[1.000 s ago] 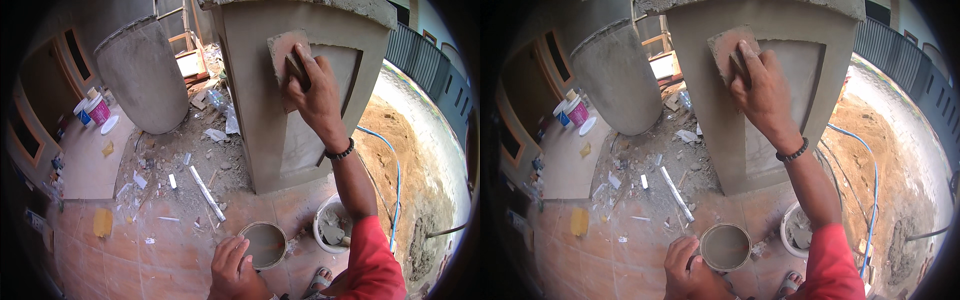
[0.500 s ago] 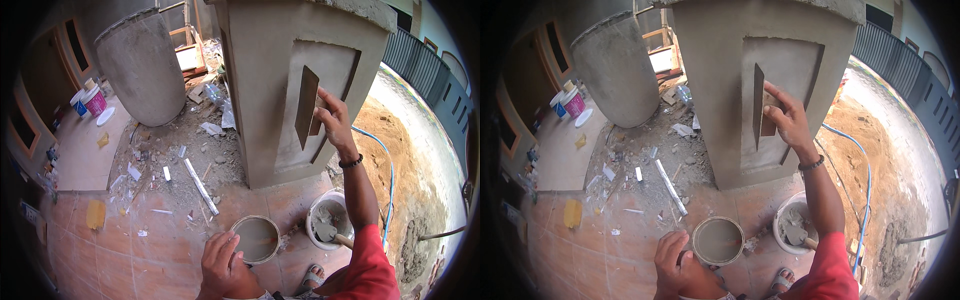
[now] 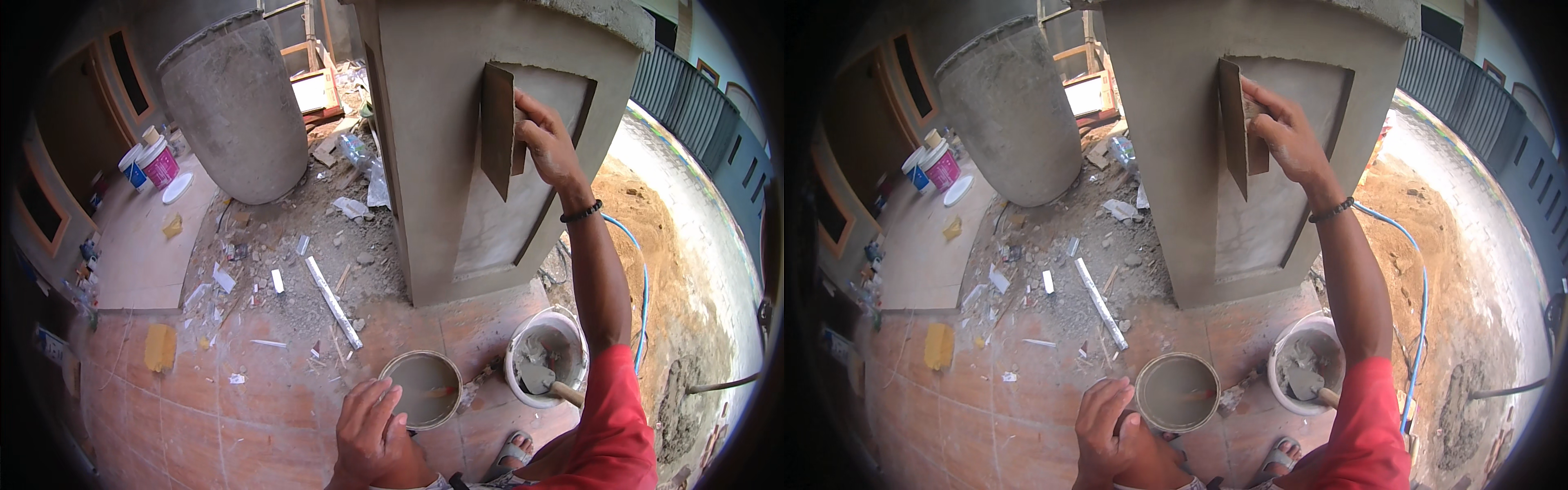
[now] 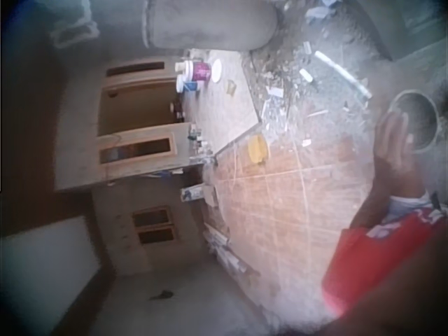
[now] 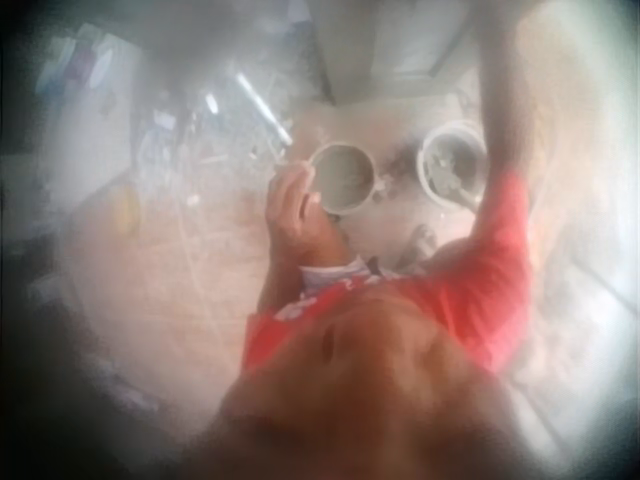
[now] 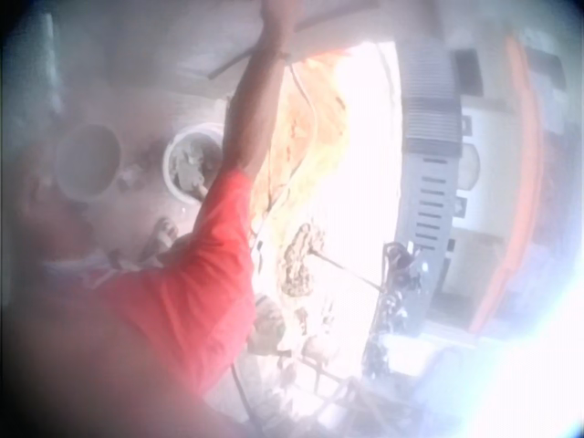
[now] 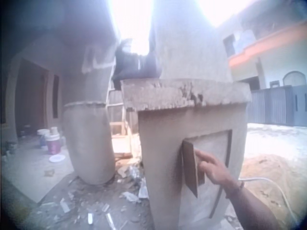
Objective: The person is smoothing a freshly plastered wall using a trowel. They repeatedly dip the trowel into a bucket of water and scrape it against a bucket of plaster to clean it before continuing to smooth the wall surface.
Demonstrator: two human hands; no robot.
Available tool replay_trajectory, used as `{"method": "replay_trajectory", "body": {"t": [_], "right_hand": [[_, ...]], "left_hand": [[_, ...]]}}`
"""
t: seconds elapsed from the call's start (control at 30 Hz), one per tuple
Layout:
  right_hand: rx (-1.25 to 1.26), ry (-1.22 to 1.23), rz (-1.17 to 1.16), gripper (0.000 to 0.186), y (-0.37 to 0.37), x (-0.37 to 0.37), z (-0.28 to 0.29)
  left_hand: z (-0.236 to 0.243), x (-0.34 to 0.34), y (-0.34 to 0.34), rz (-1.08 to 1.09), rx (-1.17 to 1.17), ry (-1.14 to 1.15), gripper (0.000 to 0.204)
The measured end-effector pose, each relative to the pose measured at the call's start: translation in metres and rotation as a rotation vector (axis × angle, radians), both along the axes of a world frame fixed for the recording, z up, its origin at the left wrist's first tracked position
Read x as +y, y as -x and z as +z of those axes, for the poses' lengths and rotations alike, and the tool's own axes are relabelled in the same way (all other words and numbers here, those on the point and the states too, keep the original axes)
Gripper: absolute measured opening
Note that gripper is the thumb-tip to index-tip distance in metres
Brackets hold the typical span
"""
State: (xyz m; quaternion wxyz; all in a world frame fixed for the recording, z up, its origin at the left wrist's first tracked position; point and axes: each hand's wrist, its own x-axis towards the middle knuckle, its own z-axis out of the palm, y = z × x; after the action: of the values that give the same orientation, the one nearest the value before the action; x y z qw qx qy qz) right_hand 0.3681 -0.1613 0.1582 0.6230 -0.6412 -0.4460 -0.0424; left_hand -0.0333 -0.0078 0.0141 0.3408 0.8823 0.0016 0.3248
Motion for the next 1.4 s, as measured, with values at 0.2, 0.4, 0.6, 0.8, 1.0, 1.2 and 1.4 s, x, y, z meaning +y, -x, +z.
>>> {"method": "replay_trajectory", "body": {"t": [0.2, 0.4, 0.6, 0.8, 1.0, 1.2, 1.4], "right_hand": [[-0.060, 0.047, -0.020, 0.070, 0.017, 0.007, 0.010], [0.102, 0.245, -0.008, 0.073, 0.016, -0.020, -0.054], [-0.247, 0.043, -0.306, 0.070, 0.046, -0.011, -0.060], [-0.643, 0.017, -0.797, 0.063, 0.049, 0.044, -0.032], [-0.778, 0.071, -0.811, 0.067, 0.049, 0.090, -0.038], [-0.766, 0.100, -0.667, 0.074, 0.061, 0.064, -0.048], [-0.988, 0.269, -0.780, 0.068, 0.038, 0.054, -0.015]], "left_hand": [[0.001, 0.002, -0.001, -0.004, 0.016, -0.006, 0.032], [-0.003, -0.002, -0.011, -0.049, 0.038, 0.004, 0.034], [0.006, -0.011, -0.006, 0.049, 0.055, -0.017, 0.033], [-0.008, -0.004, -0.015, -0.039, 0.062, 0.008, 0.033], [-0.006, 0.005, -0.013, 0.020, 0.053, -0.037, 0.032], [-0.005, 0.012, -0.011, -0.007, 0.047, -0.016, 0.033], [-0.016, 0.013, -0.012, -0.028, 0.092, 0.020, 0.039]]}}
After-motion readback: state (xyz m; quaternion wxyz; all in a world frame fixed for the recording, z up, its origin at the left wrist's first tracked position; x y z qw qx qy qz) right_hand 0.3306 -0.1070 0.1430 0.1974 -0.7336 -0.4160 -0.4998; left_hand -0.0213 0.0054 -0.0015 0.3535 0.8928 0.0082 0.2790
